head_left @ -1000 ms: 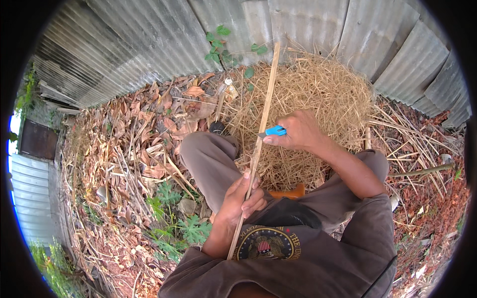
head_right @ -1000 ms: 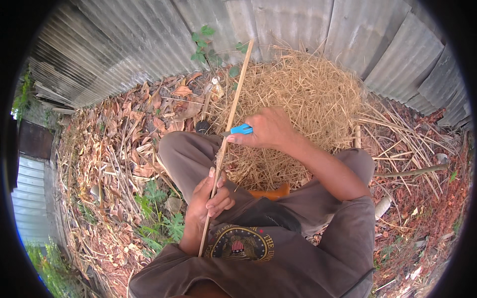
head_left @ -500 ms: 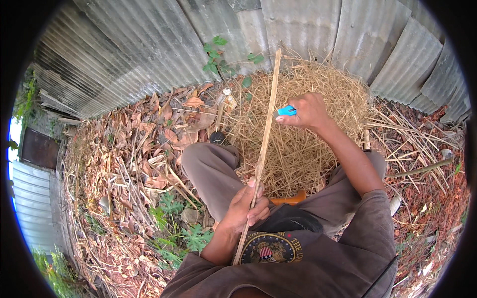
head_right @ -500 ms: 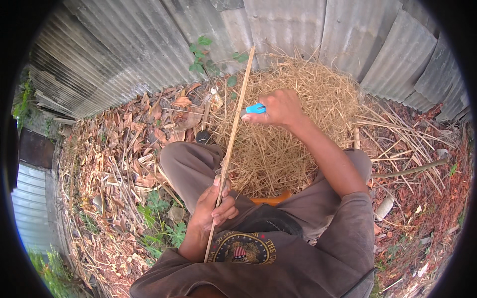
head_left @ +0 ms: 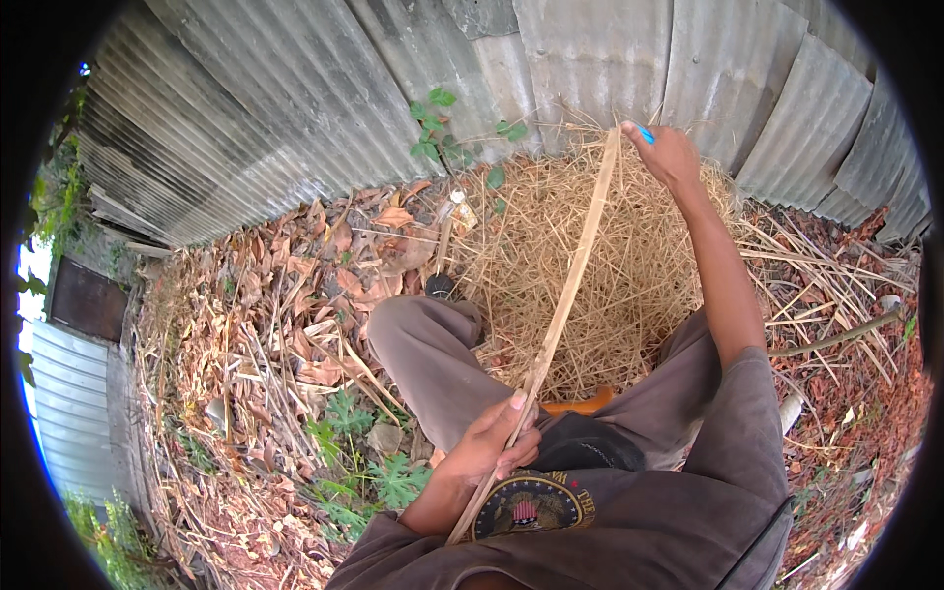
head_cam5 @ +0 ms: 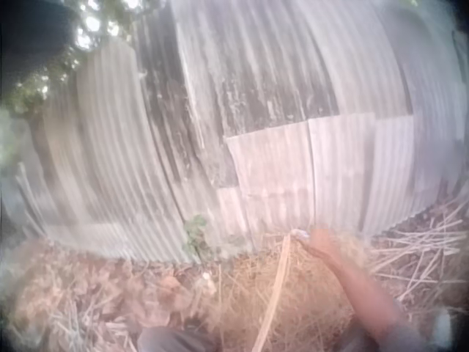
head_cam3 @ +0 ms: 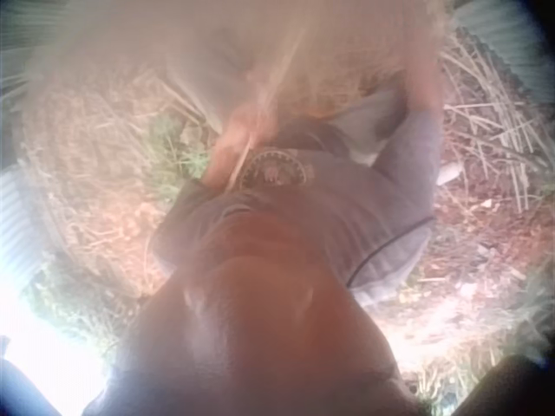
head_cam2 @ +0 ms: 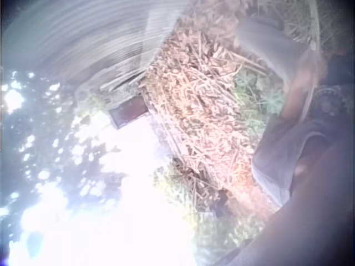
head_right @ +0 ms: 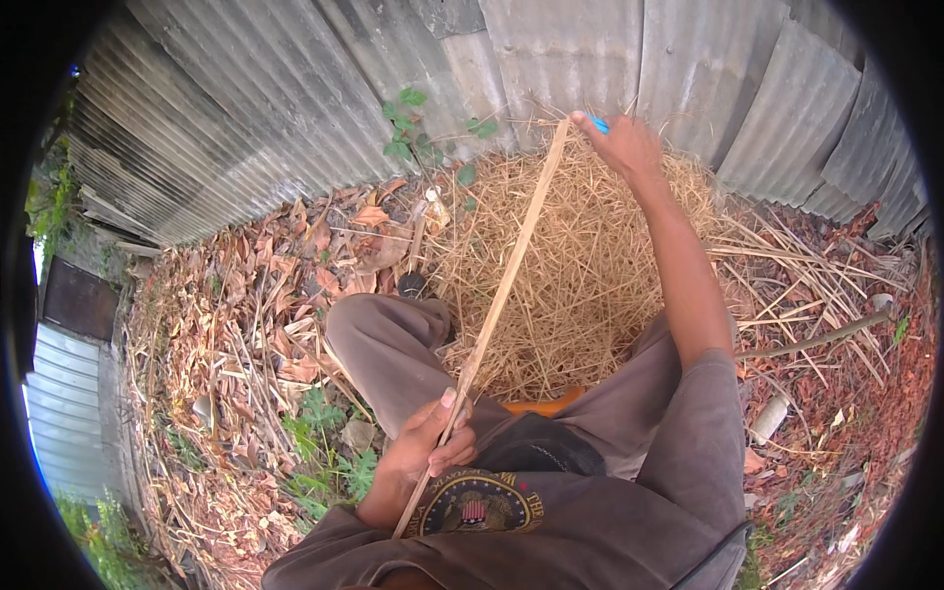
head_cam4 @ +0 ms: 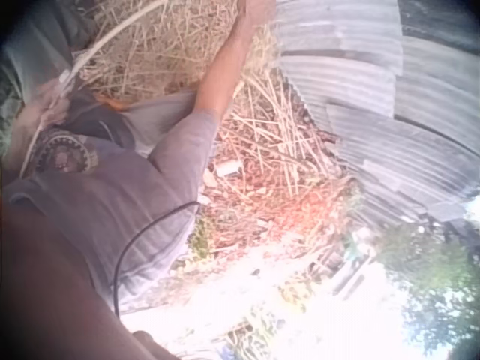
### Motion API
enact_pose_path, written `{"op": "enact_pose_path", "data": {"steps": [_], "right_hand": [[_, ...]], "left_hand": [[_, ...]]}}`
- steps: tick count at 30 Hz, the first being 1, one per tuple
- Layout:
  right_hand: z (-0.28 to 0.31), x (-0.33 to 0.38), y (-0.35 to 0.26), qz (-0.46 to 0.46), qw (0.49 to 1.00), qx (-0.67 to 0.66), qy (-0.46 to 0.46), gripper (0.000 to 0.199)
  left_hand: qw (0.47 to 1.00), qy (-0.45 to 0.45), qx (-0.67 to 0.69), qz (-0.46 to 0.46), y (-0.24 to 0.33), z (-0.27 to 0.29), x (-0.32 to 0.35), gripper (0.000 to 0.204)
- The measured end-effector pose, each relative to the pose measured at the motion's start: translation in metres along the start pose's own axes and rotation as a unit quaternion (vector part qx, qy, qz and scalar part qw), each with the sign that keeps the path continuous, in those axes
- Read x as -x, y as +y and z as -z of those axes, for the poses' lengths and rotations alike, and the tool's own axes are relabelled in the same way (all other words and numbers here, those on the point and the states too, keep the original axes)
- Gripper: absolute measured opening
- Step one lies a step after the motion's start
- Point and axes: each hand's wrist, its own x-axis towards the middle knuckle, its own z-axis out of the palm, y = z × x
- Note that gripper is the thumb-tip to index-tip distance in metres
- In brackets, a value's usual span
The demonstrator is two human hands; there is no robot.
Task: The person sits on the ground and uses a blue utility knife to shave thin strips from a long wooden stick. They hold the stick with their left hand and scrape the blade along its length with their right hand, creating wood shavings.
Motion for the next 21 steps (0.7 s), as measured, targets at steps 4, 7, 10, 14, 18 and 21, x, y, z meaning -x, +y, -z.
{"op": "enact_pose_path", "data": {"steps": [4,7,10,14,18,21], "right_hand": [[0.018,-0.018,0.05,-0.123,0.986,-0.11,0.029,0.09],[0.017,0.018,0.018,-0.053,0.989,-0.132,-0.024,0.086],[0.02,0.096,-0.064,0.113,0.974,-0.132,-0.149,0.08],[0.018,0.155,-0.102,0.282,0.933,-0.153,-0.162,0.073],[0.015,0.147,-0.098,0.315,0.931,-0.156,-0.099,0.072],[0.008,0.125,-0.084,0.287,0.95,-0.108,-0.065,0.075]], "left_hand": [[0.997,0.028,-0.066,-0.006,-0.002,0.007,0.013,0.036],[0.991,0.091,-0.053,-0.082,0.007,0.008,-0.004,0.033],[0.979,0.112,-0.096,-0.139,0.013,0.01,-0.016,0.026],[0.965,0.129,-0.179,-0.141,0.022,-0.003,-0.022,0.023],[0.953,0.131,-0.234,-0.139,0.022,-0.009,-0.021,0.025],[0.953,0.118,-0.244,-0.138,0.02,-0.013,-0.024,0.027]]}}
